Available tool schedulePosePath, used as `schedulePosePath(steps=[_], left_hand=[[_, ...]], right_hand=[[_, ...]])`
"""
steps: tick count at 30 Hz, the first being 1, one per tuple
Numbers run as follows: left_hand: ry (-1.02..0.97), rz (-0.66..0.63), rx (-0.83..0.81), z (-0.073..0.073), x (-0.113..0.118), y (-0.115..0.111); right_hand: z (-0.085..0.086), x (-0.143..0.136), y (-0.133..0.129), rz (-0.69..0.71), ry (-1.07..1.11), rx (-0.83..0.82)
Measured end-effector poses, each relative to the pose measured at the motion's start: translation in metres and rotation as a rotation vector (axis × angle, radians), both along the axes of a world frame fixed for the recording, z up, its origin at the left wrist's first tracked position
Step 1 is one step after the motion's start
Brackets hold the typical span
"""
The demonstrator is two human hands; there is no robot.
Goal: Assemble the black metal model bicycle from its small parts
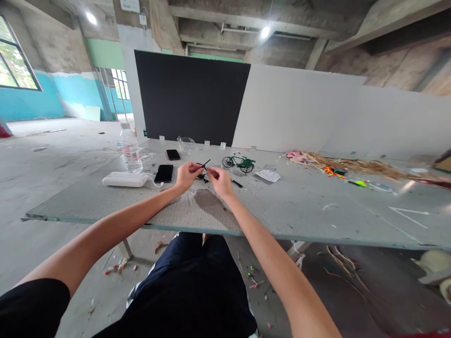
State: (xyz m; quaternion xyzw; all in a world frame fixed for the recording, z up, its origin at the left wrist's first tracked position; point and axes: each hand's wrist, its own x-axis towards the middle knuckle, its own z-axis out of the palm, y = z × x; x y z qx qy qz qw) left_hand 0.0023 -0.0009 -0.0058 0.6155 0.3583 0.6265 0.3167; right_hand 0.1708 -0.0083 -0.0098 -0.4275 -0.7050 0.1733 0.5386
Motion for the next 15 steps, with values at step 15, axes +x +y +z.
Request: schedulePosePath(steps=[15], left_hand=[[-0.015, -0.014, -0.007, -0.0034, -0.0001, 0.0047]], right_hand=[[0.0000, -0.0013, -0.0023, -0.018, -0.020, 0.009]])
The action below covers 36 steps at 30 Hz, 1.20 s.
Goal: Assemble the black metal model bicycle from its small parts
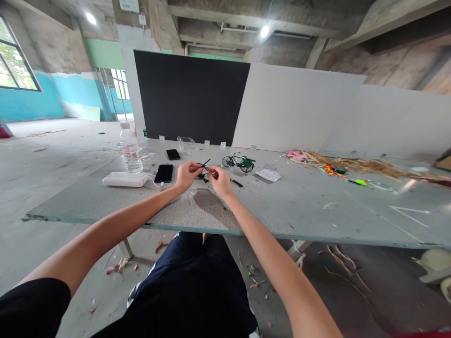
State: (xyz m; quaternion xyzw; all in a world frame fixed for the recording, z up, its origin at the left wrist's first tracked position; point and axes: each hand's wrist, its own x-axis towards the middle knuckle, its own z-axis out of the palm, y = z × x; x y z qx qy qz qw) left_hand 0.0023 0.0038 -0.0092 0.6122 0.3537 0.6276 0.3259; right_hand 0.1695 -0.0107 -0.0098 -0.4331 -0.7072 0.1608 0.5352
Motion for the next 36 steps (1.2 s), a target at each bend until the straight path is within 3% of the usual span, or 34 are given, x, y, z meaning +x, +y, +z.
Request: schedulePosePath(steps=[8, 16, 27, 36], left_hand=[[0.030, -0.006, 0.010, -0.0024, -0.0010, 0.0020], [0.009, -0.020, 0.004, -0.0051, -0.0009, 0.0057], [0.021, -0.019, -0.016, -0.0061, -0.0009, 0.0063], [0.023, -0.009, -0.014, -0.0046, -0.0013, 0.0055]], right_hand=[[-0.0038, 0.0018, 0.0020, 0.057, 0.042, -0.103], [-0.0030, 0.0007, 0.0035, 0.016, -0.036, 0.013], [-0.0012, 0.0022, -0.0008, 0.009, 0.033, -0.091], [0.0001, 0.0012, -0.0022, -0.010, -0.030, 0.008]])
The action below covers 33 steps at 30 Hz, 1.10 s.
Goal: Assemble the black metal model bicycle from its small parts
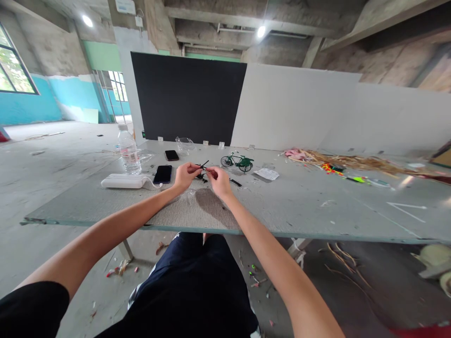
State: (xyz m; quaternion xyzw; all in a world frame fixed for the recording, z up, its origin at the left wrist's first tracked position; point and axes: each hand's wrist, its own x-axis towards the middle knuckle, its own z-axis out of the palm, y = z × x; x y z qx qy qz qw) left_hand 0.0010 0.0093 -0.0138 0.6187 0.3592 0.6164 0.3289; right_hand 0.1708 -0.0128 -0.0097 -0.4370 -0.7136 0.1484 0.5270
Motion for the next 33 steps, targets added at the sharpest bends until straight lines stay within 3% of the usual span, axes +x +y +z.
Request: schedulePosePath(steps=[9, 16, 25, 33], left_hand=[[0.013, -0.021, 0.028, 0.005, 0.000, -0.006], [0.034, -0.032, 0.046, 0.002, 0.000, -0.001], [-0.034, -0.032, -0.028, 0.002, 0.001, -0.003], [-0.003, -0.031, 0.020, 0.002, 0.000, -0.002]], right_hand=[[0.001, 0.000, -0.004, -0.078, -0.052, 0.005], [-0.004, 0.001, 0.004, -0.043, -0.002, -0.054], [-0.001, 0.002, -0.001, -0.067, -0.060, 0.081], [0.002, 0.002, -0.004, -0.062, -0.031, -0.024]])
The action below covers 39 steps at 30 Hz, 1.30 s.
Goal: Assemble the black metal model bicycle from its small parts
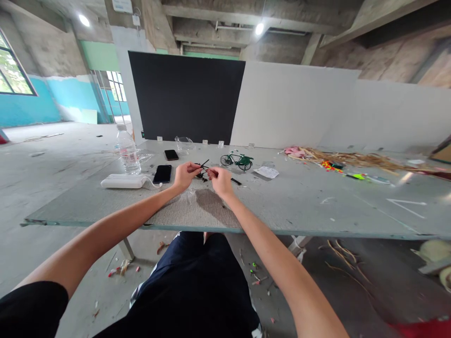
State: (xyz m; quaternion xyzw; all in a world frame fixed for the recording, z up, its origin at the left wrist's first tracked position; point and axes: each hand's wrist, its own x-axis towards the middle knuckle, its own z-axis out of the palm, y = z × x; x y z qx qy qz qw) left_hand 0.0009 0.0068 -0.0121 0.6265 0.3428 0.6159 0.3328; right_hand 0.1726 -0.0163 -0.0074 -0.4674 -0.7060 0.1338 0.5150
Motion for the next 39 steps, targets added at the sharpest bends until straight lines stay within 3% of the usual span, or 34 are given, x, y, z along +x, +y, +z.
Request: schedulePosePath(steps=[11, 15, 20, 24, 33, 39], left_hand=[[0.062, -0.026, 0.050, 0.000, -0.002, 0.003], [0.062, -0.052, 0.045, 0.002, -0.003, 0.002], [0.021, -0.037, -0.013, -0.002, -0.001, 0.005], [-0.029, -0.015, -0.053, -0.006, -0.001, 0.008], [-0.039, -0.052, -0.039, -0.004, -0.002, 0.008], [0.017, -0.068, 0.013, -0.002, -0.004, 0.008]], right_hand=[[-0.005, 0.002, 0.010, 0.257, 0.328, -0.333], [-0.004, 0.004, 0.008, 0.309, 0.356, -0.409], [-0.006, 0.004, 0.011, 0.168, 0.204, -0.271], [-0.008, 0.005, 0.013, 0.140, 0.041, -0.127], [0.003, 0.001, -0.004, -0.025, -0.123, -0.012], [0.003, 0.005, 0.003, 0.058, -0.011, -0.149]])
